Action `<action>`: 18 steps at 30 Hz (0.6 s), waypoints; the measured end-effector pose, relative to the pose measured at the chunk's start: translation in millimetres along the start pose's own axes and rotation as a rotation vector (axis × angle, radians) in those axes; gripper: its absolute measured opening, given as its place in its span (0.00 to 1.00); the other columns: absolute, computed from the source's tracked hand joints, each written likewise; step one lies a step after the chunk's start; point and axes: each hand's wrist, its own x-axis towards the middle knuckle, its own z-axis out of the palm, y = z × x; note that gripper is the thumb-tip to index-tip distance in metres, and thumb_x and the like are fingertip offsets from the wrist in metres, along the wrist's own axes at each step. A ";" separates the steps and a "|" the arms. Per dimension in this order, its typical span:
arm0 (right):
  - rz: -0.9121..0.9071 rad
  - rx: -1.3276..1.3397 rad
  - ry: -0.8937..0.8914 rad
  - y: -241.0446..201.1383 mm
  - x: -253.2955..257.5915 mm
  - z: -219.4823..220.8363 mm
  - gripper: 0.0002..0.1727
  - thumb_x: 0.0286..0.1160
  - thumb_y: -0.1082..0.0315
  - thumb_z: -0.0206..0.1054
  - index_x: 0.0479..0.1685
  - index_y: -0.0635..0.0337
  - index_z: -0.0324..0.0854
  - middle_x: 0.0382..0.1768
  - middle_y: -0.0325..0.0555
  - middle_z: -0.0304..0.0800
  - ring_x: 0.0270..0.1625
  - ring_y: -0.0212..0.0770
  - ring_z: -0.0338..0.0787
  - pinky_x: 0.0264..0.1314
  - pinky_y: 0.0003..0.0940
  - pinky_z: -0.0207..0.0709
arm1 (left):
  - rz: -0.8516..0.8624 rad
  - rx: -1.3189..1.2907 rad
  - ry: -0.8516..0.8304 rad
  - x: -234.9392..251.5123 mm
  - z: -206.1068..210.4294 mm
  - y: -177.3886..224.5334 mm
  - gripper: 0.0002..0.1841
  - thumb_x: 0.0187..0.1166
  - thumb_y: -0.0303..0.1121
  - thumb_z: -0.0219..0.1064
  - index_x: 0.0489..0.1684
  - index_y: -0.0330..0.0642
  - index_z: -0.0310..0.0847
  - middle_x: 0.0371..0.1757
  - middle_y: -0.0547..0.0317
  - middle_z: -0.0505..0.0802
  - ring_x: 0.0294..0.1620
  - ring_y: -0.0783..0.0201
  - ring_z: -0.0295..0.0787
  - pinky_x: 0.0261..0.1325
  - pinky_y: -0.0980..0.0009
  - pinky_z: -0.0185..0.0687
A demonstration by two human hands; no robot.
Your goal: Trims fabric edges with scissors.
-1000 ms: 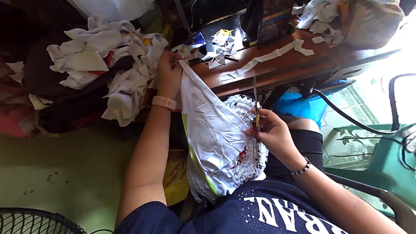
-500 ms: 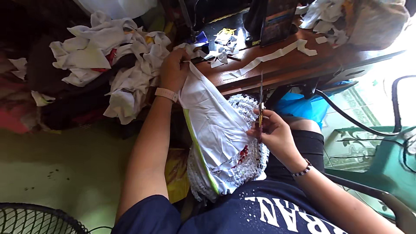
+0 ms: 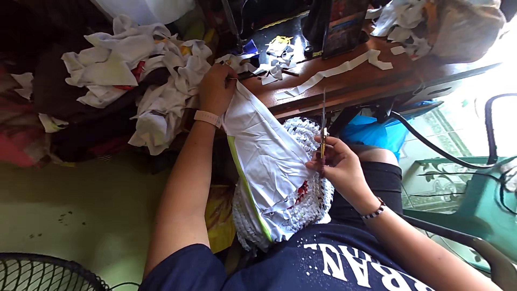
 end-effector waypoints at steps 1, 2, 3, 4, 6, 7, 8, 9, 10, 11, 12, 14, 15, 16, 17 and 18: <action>-0.001 0.002 0.000 0.1 -0.1 -0.1 0.37 0.54 0.71 0.84 0.72 0.57 0.76 0.39 0.42 0.93 0.37 0.35 0.93 0.41 0.30 0.90 | 0.002 0.006 0.001 0.0 0.3 0.3 0.11 0.84 0.30 0.62 0.55 0.38 0.88 0.59 0.43 0.89 0.58 0.49 0.88 0.65 0.48 0.81; -0.001 0.007 0.000 0.2 0.0 -0.1 0.37 0.54 0.71 0.84 0.72 0.57 0.77 0.39 0.42 0.93 0.37 0.36 0.93 0.41 0.30 0.90 | 0.006 0.012 0.004 0.0 0.8 0.3 0.11 0.84 0.30 0.62 0.55 0.38 0.88 0.58 0.43 0.89 0.58 0.49 0.88 0.64 0.48 0.81; -0.001 0.012 -0.001 0.3 0.0 -0.2 0.37 0.54 0.71 0.84 0.72 0.58 0.77 0.39 0.42 0.93 0.37 0.36 0.93 0.41 0.30 0.90 | 0.008 0.016 0.008 0.0 1.3 0.2 0.11 0.84 0.30 0.62 0.55 0.38 0.88 0.58 0.43 0.89 0.58 0.49 0.88 0.64 0.48 0.81; -0.001 0.015 -0.002 0.2 0.1 -0.1 0.37 0.55 0.72 0.84 0.72 0.58 0.76 0.39 0.42 0.93 0.37 0.36 0.93 0.40 0.30 0.90 | 0.009 0.020 0.012 -0.1 1.4 0.1 0.11 0.84 0.30 0.62 0.55 0.37 0.88 0.59 0.43 0.89 0.58 0.49 0.88 0.65 0.49 0.81; 0.000 0.014 -0.002 0.6 0.5 -0.2 0.37 0.55 0.71 0.84 0.72 0.58 0.77 0.39 0.42 0.93 0.37 0.36 0.93 0.40 0.30 0.90 | 0.017 0.023 0.019 0.2 1.6 -0.2 0.11 0.84 0.29 0.62 0.55 0.37 0.88 0.58 0.43 0.90 0.58 0.48 0.88 0.65 0.49 0.81; 0.001 0.013 0.000 0.7 0.6 -0.2 0.37 0.55 0.71 0.84 0.71 0.58 0.77 0.39 0.42 0.93 0.36 0.36 0.93 0.40 0.30 0.90 | 0.015 0.022 0.020 0.3 1.6 0.0 0.11 0.84 0.30 0.62 0.55 0.37 0.88 0.58 0.43 0.90 0.58 0.48 0.88 0.65 0.49 0.81; 0.001 0.010 0.002 0.8 0.6 -0.2 0.37 0.54 0.71 0.84 0.72 0.58 0.77 0.39 0.42 0.93 0.36 0.36 0.93 0.40 0.30 0.90 | 0.008 0.019 0.019 0.3 1.5 0.5 0.11 0.84 0.30 0.62 0.55 0.38 0.88 0.58 0.43 0.90 0.58 0.48 0.88 0.65 0.49 0.80; 0.002 0.007 0.000 1.0 0.6 -0.3 0.37 0.54 0.71 0.85 0.72 0.58 0.77 0.39 0.42 0.93 0.36 0.35 0.93 0.40 0.30 0.90 | 0.003 0.015 0.018 0.4 1.5 0.7 0.11 0.84 0.30 0.62 0.55 0.38 0.88 0.58 0.43 0.90 0.58 0.49 0.88 0.65 0.49 0.80; 0.001 0.008 -0.001 1.5 0.6 -0.4 0.38 0.54 0.71 0.85 0.72 0.58 0.77 0.39 0.42 0.93 0.36 0.36 0.93 0.40 0.30 0.90 | 0.001 0.013 0.016 0.5 1.6 0.6 0.11 0.84 0.30 0.62 0.55 0.38 0.88 0.58 0.43 0.89 0.58 0.49 0.88 0.64 0.48 0.80; 0.001 0.010 -0.003 1.9 0.7 -0.5 0.38 0.54 0.71 0.85 0.72 0.58 0.76 0.39 0.42 0.93 0.37 0.36 0.93 0.40 0.30 0.90 | 0.001 0.014 0.015 0.6 1.5 0.7 0.11 0.84 0.30 0.62 0.55 0.38 0.88 0.58 0.43 0.89 0.57 0.48 0.88 0.64 0.48 0.81; 0.003 0.013 -0.003 2.1 0.8 -0.5 0.38 0.54 0.71 0.85 0.72 0.58 0.76 0.39 0.42 0.93 0.37 0.36 0.93 0.40 0.30 0.90 | -0.001 0.017 0.013 0.6 1.4 1.0 0.11 0.84 0.30 0.62 0.55 0.38 0.88 0.58 0.43 0.89 0.57 0.48 0.88 0.64 0.48 0.81; 0.005 0.018 -0.002 1.4 0.7 -0.2 0.37 0.54 0.70 0.85 0.71 0.57 0.77 0.39 0.42 0.93 0.37 0.35 0.93 0.40 0.29 0.90 | -0.001 0.023 0.009 0.3 1.1 1.2 0.11 0.85 0.30 0.62 0.55 0.38 0.88 0.59 0.43 0.89 0.58 0.48 0.88 0.64 0.47 0.80; 0.007 0.020 -0.003 1.1 0.6 0.0 0.37 0.55 0.70 0.85 0.71 0.58 0.77 0.39 0.42 0.93 0.36 0.35 0.93 0.40 0.29 0.90 | 0.002 0.023 0.011 0.2 1.3 0.8 0.11 0.85 0.30 0.62 0.55 0.38 0.88 0.59 0.43 0.89 0.58 0.48 0.88 0.64 0.47 0.81; 0.008 0.022 -0.005 0.9 0.5 -0.1 0.37 0.55 0.70 0.85 0.71 0.58 0.77 0.39 0.42 0.93 0.36 0.35 0.93 0.40 0.29 0.90 | 0.004 0.021 0.011 0.2 1.3 0.4 0.11 0.85 0.30 0.62 0.55 0.38 0.88 0.59 0.43 0.89 0.59 0.47 0.88 0.64 0.47 0.80; 0.009 0.023 -0.005 0.9 0.4 -0.1 0.37 0.55 0.71 0.85 0.71 0.58 0.77 0.39 0.42 0.93 0.36 0.35 0.93 0.40 0.29 0.90 | 0.005 0.016 0.011 0.3 1.3 -0.2 0.11 0.85 0.30 0.62 0.55 0.38 0.88 0.59 0.43 0.89 0.59 0.48 0.87 0.65 0.47 0.80; 0.007 0.024 -0.005 1.1 0.5 -0.1 0.37 0.55 0.70 0.85 0.71 0.58 0.77 0.39 0.42 0.93 0.36 0.35 0.93 0.40 0.29 0.90 | 0.004 0.008 0.013 0.3 1.1 -0.8 0.11 0.85 0.30 0.62 0.55 0.38 0.88 0.60 0.43 0.89 0.59 0.48 0.87 0.65 0.48 0.80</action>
